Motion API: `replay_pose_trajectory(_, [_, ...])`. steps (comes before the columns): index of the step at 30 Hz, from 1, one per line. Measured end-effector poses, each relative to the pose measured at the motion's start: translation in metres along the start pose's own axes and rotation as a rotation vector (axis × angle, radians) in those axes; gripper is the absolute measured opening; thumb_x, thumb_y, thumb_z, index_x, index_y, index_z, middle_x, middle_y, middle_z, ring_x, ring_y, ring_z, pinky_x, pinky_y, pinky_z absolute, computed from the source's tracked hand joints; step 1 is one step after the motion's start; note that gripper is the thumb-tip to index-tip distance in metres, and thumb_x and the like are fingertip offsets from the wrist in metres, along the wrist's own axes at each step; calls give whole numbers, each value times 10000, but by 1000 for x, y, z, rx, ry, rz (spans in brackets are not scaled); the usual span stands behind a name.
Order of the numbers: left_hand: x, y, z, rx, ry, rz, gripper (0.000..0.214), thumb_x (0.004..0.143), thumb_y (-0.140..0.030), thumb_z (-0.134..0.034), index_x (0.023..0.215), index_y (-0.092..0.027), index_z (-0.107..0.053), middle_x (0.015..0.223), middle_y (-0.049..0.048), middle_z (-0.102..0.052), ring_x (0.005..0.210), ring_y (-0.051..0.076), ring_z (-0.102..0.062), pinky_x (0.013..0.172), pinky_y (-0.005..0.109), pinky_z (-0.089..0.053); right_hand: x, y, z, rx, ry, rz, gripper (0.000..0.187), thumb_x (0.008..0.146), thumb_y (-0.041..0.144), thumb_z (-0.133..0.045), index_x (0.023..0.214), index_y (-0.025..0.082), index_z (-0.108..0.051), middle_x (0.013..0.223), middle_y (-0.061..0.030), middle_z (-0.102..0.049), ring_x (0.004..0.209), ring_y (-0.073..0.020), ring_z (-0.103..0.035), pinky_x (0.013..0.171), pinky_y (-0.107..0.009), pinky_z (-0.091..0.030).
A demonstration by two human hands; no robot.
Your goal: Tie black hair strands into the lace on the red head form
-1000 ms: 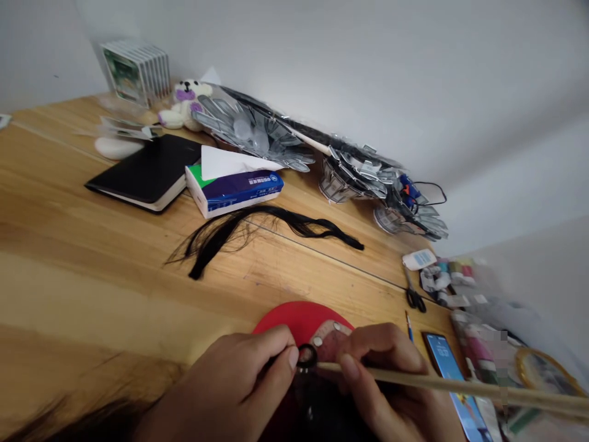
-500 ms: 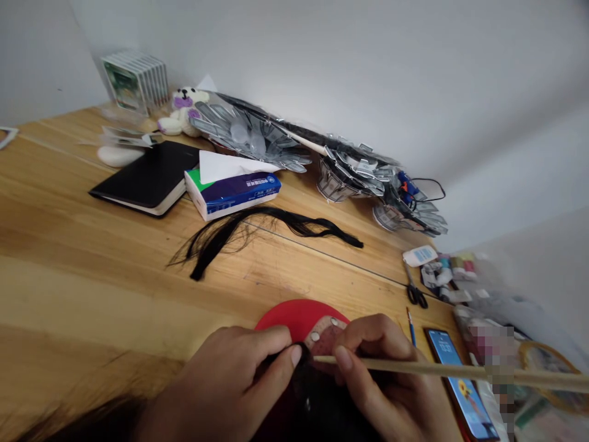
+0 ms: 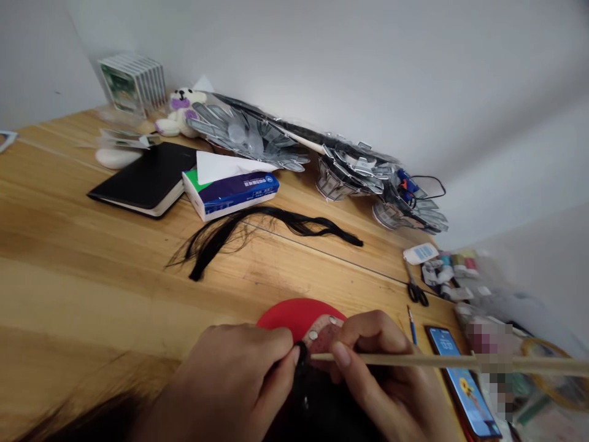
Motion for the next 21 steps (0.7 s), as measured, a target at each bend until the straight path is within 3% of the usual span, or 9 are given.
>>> replay_pose_trajectory(3, [-5, 0, -4, 50, -71, -69, 425, 992, -260, -279, 873, -244, -687, 891, 64, -780, 774, 280, -720, 686, 392, -420, 0, 0, 0, 95, 29, -138, 145, 1028, 224, -647, 922, 303, -708, 779, 45, -742, 709, -110, -699, 649, -140, -541])
replay_pose_trajectory(8, [-7, -4, -3, 69, -139, -160, 402, 979, -237, -318, 814, -247, -684, 856, 44, -791, 699, 252, -717, 622, 362, -387, 2, 1, -4, 225, -10, -185, 114, 1016, 318, -699, 917, 299, -751, 782, 41, -746, 715, -97, -700, 676, -132, -545])
replay_pose_trajectory(12, [-3, -3, 4, -53, -40, -64, 461, 999, -292, -308, 866, -264, -749, 899, 41, -815, 821, 270, -738, 691, 358, -448, -1, 2, -6, 304, -116, -240, 122, 960, 388, -768, 877, 298, -762, 705, 54, -700, 677, -91, -668, 653, -115, -527])
replay_pose_trajectory(16, [-3, -1, 9, -213, 8, 43, 471, 983, -347, -336, 921, -246, -792, 1010, 65, -823, 966, 295, -724, 834, 399, -491, -3, 3, -5, 272, -22, -291, 115, 987, 385, -730, 924, 294, -762, 821, 27, -742, 755, -114, -687, 694, -139, -546])
replay_pose_trajectory(21, [-1, -5, 15, -227, 23, 47, 414, 964, -310, -381, 864, -227, -773, 959, 59, -816, 911, 266, -712, 797, 370, -458, 0, 2, -2, 287, -15, -297, 120, 989, 381, -721, 934, 284, -767, 840, 18, -740, 758, -126, -678, 679, -165, -538])
Point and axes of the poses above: each hand's wrist, its own x-axis towards the middle knuckle, its own z-axis out of the back of the hand, y = z × x, the point moved 3 cm from there along x, towards the middle knuckle
